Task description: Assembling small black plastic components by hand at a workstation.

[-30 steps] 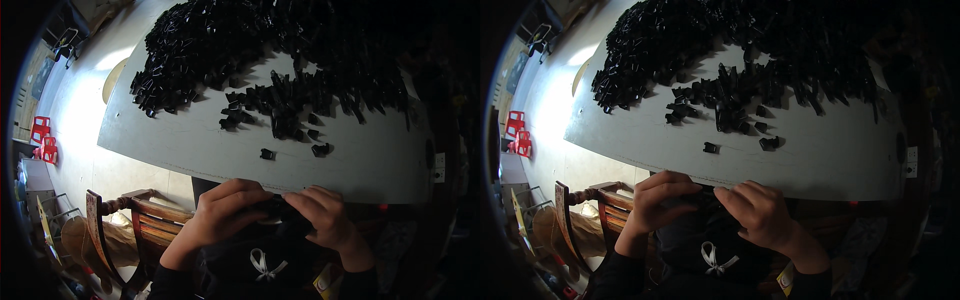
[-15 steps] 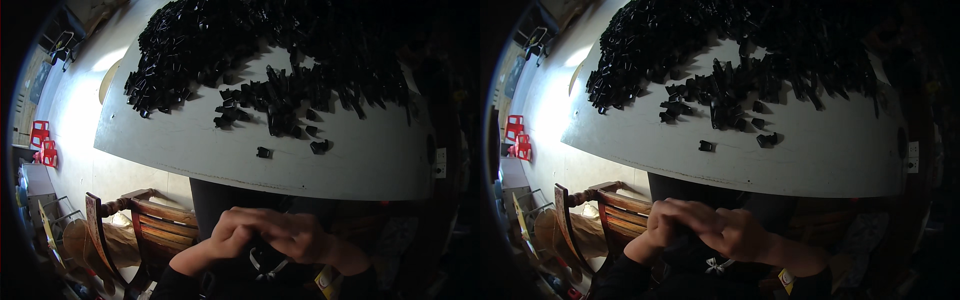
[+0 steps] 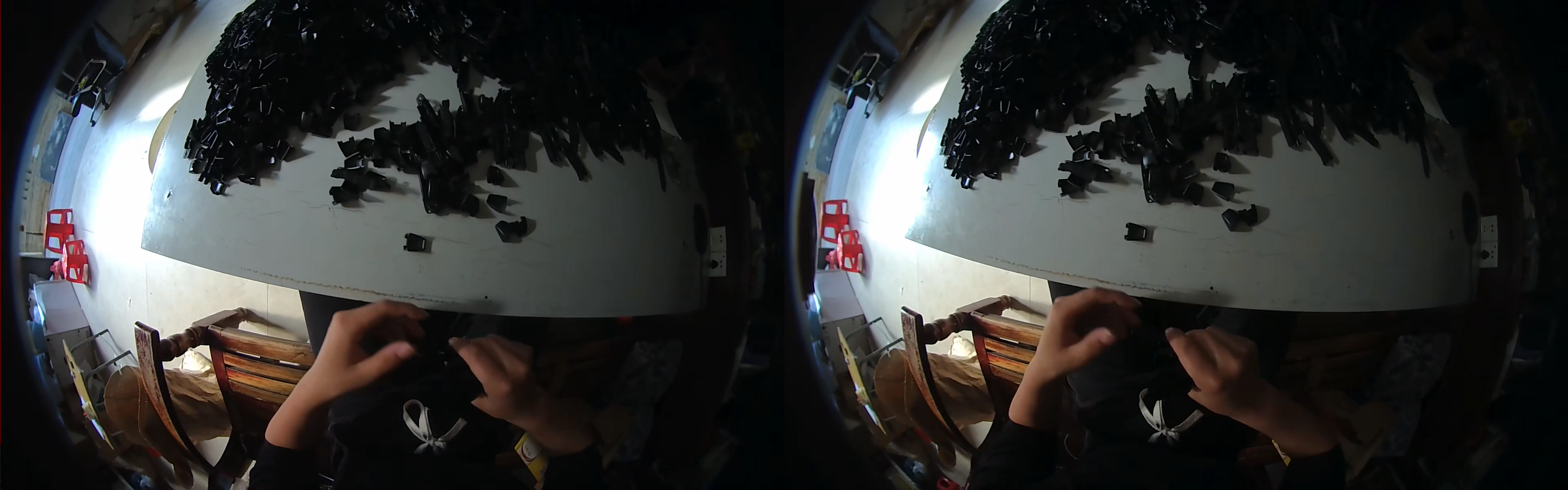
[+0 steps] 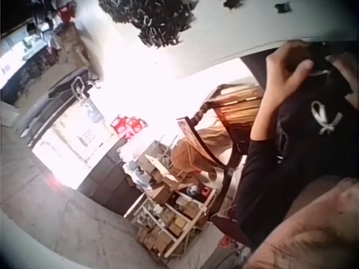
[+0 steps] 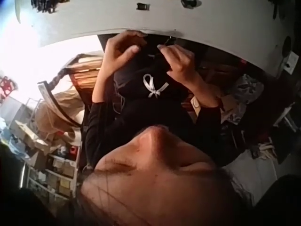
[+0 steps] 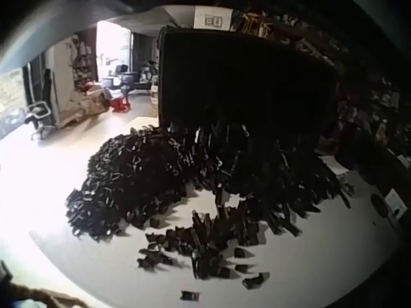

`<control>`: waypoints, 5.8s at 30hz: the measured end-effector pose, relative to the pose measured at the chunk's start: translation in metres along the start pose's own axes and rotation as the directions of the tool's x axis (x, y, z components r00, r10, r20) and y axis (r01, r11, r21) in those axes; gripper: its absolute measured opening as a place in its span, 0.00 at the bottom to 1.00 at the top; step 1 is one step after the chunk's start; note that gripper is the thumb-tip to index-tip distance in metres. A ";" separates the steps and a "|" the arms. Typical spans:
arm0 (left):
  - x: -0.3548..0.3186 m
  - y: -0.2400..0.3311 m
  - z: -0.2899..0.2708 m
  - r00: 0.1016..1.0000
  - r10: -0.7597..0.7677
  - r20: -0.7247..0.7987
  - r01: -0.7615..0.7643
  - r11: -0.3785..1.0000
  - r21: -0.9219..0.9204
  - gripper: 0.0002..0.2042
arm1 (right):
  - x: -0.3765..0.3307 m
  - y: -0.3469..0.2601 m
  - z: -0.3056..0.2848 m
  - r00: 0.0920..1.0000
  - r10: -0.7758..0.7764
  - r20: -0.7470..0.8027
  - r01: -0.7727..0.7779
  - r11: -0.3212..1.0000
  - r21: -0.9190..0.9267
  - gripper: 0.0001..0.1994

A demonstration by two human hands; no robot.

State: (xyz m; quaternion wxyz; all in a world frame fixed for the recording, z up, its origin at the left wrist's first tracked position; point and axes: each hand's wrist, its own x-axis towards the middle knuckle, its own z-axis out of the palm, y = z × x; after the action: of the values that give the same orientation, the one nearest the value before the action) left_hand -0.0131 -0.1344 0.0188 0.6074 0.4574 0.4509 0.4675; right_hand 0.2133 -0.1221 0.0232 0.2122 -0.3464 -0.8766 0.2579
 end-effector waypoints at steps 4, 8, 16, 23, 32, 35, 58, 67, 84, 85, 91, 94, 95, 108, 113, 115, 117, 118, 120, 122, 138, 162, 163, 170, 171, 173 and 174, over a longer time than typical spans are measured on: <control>-0.005 0.002 0.008 0.970 -0.204 0.135 0.216 0.974 -0.075 0.11 | 0.004 -0.006 -0.002 0.990 -0.106 -0.088 0.093 0.984 -0.149 0.14; -0.012 -0.006 0.013 0.959 -0.237 0.156 0.280 0.878 -0.387 0.08 | 0.004 -0.005 -0.003 0.973 -0.174 -0.151 0.158 0.981 -0.114 0.12; -0.024 -0.035 0.028 0.961 -0.270 0.058 0.260 0.812 -0.523 0.09 | -0.004 0.003 0.009 0.977 -0.139 -0.159 0.161 0.977 0.137 0.15; -0.027 -0.032 0.032 0.954 -0.297 0.042 0.275 0.809 -0.519 0.10 | -0.017 0.007 0.022 0.988 0.004 -0.154 0.040 0.958 0.285 0.21; -0.025 -0.016 0.024 0.991 -0.136 -0.003 0.135 0.989 -0.060 0.15 | -0.011 -0.003 -0.018 0.992 -0.012 -0.125 0.032 0.987 0.155 0.21; -0.023 -0.012 0.027 0.996 -0.087 0.003 0.087 0.996 -0.029 0.15 | -0.016 -0.002 -0.014 0.993 -0.022 -0.120 0.033 0.995 0.094 0.20; -0.022 -0.007 0.026 0.999 0.029 0.029 -0.034 0.985 0.171 0.15 | -0.022 -0.008 -0.019 0.996 -0.002 -0.087 0.006 0.999 0.043 0.17; -0.024 -0.011 0.023 0.988 0.103 0.112 -0.125 0.971 0.206 0.14 | -0.018 -0.005 -0.021 0.999 -0.034 -0.041 0.038 0.992 0.117 0.16; -0.025 -0.024 0.045 0.987 0.087 0.138 -0.054 0.973 -0.223 0.28 | -0.028 -0.012 -0.005 0.994 -0.102 0.025 0.097 0.984 0.146 0.12; -0.027 -0.022 0.050 0.980 -0.028 0.196 0.094 0.938 -0.334 0.29 | -0.028 -0.015 -0.001 0.982 -0.179 0.055 0.170 0.974 0.147 0.10; -0.021 -0.036 0.048 0.933 0.159 0.322 -0.075 0.963 -0.260 0.24 | -0.034 -0.023 0.020 1.000 0.000 -0.023 0.009 0.928 0.372 0.09; -0.004 -0.021 0.041 0.945 0.292 0.145 -0.324 0.890 0.320 0.17 | -0.039 -0.007 0.032 0.971 0.103 0.216 -0.157 0.955 0.251 0.21; 0.003 -0.018 0.038 0.872 0.484 0.067 -0.403 0.635 0.659 0.13 | -0.039 -0.001 0.038 0.972 0.108 0.210 -0.158 0.958 0.239 0.21; 0.065 -0.017 0.025 0.903 0.424 -0.073 -0.049 0.269 0.962 0.09 | 0.048 0.040 -0.037 0.924 0.117 -0.364 -0.168 0.980 -0.110 0.05; 0.066 -0.016 0.019 0.883 0.460 -0.090 -0.094 0.361 0.928 0.11 | 0.119 0.122 -0.046 0.895 0.119 -0.430 -0.250 0.932 -0.263 0.11; 0.066 -0.012 0.021 0.910 0.395 -0.125 -0.115 0.531 0.839 0.12 | 0.124 0.129 -0.046 0.921 0.147 -0.360 -0.282 0.890 -0.359 0.11; 0.067 -0.006 0.021 0.914 0.394 -0.094 -0.136 0.517 0.845 0.12 | 0.125 0.130 -0.046 0.922 0.202 -0.331 -0.317 0.883 -0.345 0.11; 0.069 -0.006 0.022 0.918 0.394 -0.054 -0.170 0.510 0.843 0.12 | 0.124 0.130 -0.047 0.916 0.262 -0.304 -0.362 0.866 -0.344 0.12; 0.074 -0.009 0.023 0.915 0.404 0.007 -0.206 0.453 0.868 0.11 | 0.120 0.127 -0.049 0.907 0.260 -0.332 -0.382 0.841 -0.384 0.12; 0.080 -0.015 0.023 0.898 0.429 0.093 -0.272 0.378 0.885 0.09 | 0.111 0.126 -0.051 0.896 0.256 -0.362 -0.402 0.813 -0.422 0.11; 0.037 0.013 0.034 0.925 0.363 0.110 -0.368 0.789 0.492 0.08 | 0.016 0.014 -0.047 0.990 0.085 -0.113 -0.085 0.996 0.001 0.16; 0.032 -0.014 0.049 0.910 0.284 0.301 -0.271 0.959 -0.085 0.14 | 0.025 0.003 -0.006 0.989 -0.119 -0.091 0.140 0.951 0.276 0.14; 0.042 -0.015 0.050 0.910 0.378 0.171 -0.396 0.915 0.083 0.14 | 0.031 0.009 -0.008 0.988 -0.124 -0.088 0.144 0.949 0.280 0.14; 0.093 0.003 0.009 0.872 0.467 -0.149 -0.243 0.676 0.695 0.10 | 0.109 0.095 -0.067 0.919 0.271 -0.286 -0.340 0.911 -0.231 0.11; 0.098 0.004 0.011 0.868 0.476 -0.143 -0.254 0.672 0.696 0.10 | 0.118 0.105 -0.071 0.901 0.319 -0.295 -0.396 0.883 -0.254 0.12; 0.102 -0.002 0.011 0.869 0.492 -0.048 -0.229 0.487 0.843 0.12 | 0.138 0.116 -0.060 0.879 0.409 -0.245 -0.472 0.818 -0.329 0.12; 0.107 0.001 0.020 0.848 0.530 0.024 -0.257 0.371 0.892 0.11 | 0.139 0.121 -0.062 0.833 0.509 -0.219 -0.550 0.718 -0.426 0.12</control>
State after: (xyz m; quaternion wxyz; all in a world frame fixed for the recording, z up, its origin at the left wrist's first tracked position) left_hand 0.0227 -0.0322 0.0105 0.0912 0.7269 0.5767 0.3616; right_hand 0.2141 0.0724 0.0255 0.0761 -0.6341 -0.7662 0.0715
